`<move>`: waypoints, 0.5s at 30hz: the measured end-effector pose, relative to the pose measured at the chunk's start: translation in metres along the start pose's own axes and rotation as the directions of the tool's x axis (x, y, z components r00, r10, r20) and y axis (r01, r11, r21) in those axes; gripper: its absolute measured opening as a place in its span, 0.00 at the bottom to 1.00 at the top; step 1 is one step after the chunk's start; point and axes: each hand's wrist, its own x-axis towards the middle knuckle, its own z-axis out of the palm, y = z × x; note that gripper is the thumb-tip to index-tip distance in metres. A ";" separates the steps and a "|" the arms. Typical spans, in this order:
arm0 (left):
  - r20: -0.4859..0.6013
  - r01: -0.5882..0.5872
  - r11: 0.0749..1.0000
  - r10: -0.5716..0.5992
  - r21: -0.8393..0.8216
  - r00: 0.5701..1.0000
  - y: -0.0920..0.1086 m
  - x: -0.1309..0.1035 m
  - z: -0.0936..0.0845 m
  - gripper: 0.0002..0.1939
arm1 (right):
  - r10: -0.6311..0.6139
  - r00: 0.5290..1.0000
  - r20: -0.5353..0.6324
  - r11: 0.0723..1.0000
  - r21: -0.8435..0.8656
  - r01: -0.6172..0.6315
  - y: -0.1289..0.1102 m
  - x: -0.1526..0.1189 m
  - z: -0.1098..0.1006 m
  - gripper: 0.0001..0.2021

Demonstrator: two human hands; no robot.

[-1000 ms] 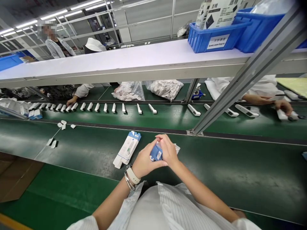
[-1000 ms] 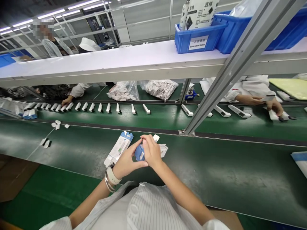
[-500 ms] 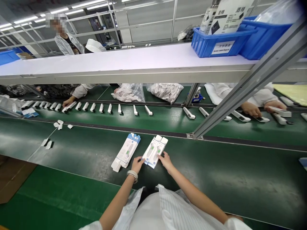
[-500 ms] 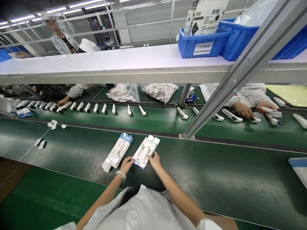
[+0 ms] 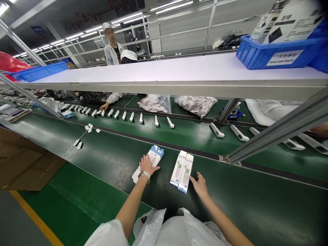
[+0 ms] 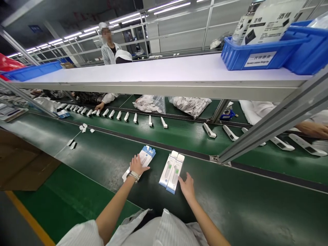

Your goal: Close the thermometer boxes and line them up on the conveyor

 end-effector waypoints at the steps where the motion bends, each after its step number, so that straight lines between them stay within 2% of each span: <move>1: 0.022 0.014 1.000 -0.015 0.023 1.000 -0.004 0.008 -0.005 0.53 | -0.001 1.000 -0.010 1.000 0.012 0.002 0.001 -0.002 -0.003 0.38; 5: 0.065 0.044 0.997 -0.048 0.067 0.997 -0.009 0.021 -0.017 0.48 | 0.007 0.998 -0.060 0.998 0.062 -0.003 0.003 -0.006 -0.017 0.39; 9: 0.023 0.019 0.998 -0.020 0.054 1.000 0.004 0.010 -0.035 0.48 | -0.021 0.993 -0.117 0.993 0.115 0.035 -0.012 -0.017 -0.028 0.41; 11: -0.003 -0.056 0.995 0.056 -0.080 0.998 0.020 -0.009 -0.049 0.47 | -0.118 0.988 -0.098 0.969 0.206 0.136 -0.031 -0.030 -0.026 0.42; 12: -0.009 -0.130 0.964 0.131 -0.232 0.991 0.031 -0.023 -0.056 0.48 | -0.200 0.977 -0.069 0.938 0.276 0.211 -0.043 -0.038 -0.022 0.43; 14: 0.067 -0.205 0.794 0.295 -0.573 0.953 0.057 -0.057 -0.068 0.51 | -0.365 0.931 0.013 0.838 0.440 0.322 -0.069 -0.056 -0.014 0.44; 15: 0.153 -0.195 0.717 0.390 -0.669 0.908 0.072 -0.073 -0.073 0.55 | -0.415 0.908 0.056 0.792 0.514 0.330 -0.082 -0.064 -0.011 0.45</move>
